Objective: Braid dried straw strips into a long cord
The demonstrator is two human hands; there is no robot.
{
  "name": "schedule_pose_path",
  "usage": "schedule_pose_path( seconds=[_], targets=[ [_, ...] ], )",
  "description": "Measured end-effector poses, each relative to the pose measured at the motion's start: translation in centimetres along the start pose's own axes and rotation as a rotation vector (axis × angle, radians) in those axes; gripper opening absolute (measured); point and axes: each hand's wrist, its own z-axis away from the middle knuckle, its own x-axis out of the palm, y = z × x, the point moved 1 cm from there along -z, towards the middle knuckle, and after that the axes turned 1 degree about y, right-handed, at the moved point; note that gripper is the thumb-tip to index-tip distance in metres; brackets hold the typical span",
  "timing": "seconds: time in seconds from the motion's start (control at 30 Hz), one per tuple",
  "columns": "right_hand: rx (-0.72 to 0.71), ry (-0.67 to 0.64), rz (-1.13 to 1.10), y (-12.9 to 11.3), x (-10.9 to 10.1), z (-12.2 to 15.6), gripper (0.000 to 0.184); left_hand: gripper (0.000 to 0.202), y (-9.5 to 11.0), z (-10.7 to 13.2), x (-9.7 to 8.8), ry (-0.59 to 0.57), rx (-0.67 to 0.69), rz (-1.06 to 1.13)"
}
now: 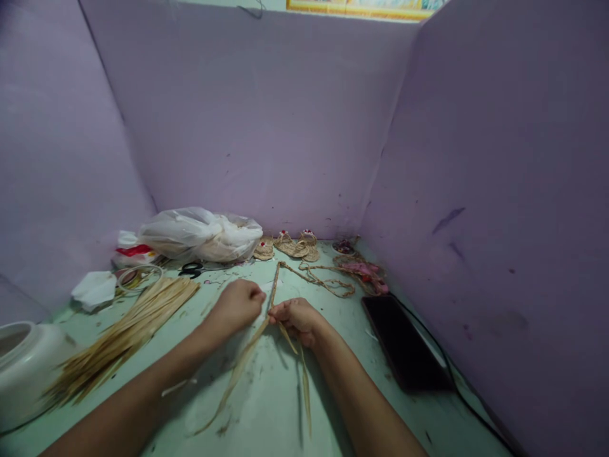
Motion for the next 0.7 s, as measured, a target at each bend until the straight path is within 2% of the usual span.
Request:
schedule_pose_path(
  seconds=[0.07,0.17,0.23,0.33,0.4,0.47,0.57,0.63,0.7],
  targets=[
    [-0.006,-0.019,-0.009,-0.1,-0.1,0.1,0.003,0.009,-0.5,-1.0,-0.5,-0.117,-0.134,0.134],
    [-0.052,-0.061,-0.05,0.0,-0.1,0.0,0.002,0.009,-1.4,-1.7,0.6,-0.379,-0.285,0.407],
    [-0.076,-0.076,-0.078,0.1,-0.1,-0.1,0.003,0.011,-1.7,-1.7,1.5,-0.464,-0.311,0.515],
    [-0.116,-0.085,-0.042,0.1,-0.1,-0.2,0.004,0.013,-2.0,-1.7,2.1,-0.509,-0.323,0.546],
    [-0.179,-0.065,0.081,0.2,-0.2,-0.4,0.006,0.013,-1.9,-1.7,2.1,-0.487,-0.284,0.457],
    [-0.246,0.011,0.282,0.2,-0.2,-0.5,0.007,0.015,-1.9,-1.7,2.0,-0.429,-0.258,0.277],
    [-0.333,0.193,0.634,0.1,0.0,-0.4,0.01,0.016,-2.2,-2.0,2.3,-0.251,-0.148,0.014],
    [-0.368,0.292,0.848,-0.3,0.3,0.2,0.014,0.016,-2.6,-2.2,2.8,-0.142,-0.035,-0.044],
    [-0.357,0.368,1.012,-0.8,0.6,1.1,0.016,0.014,-2.9,-2.3,3.1,-0.12,0.008,-0.012]
  ],
)
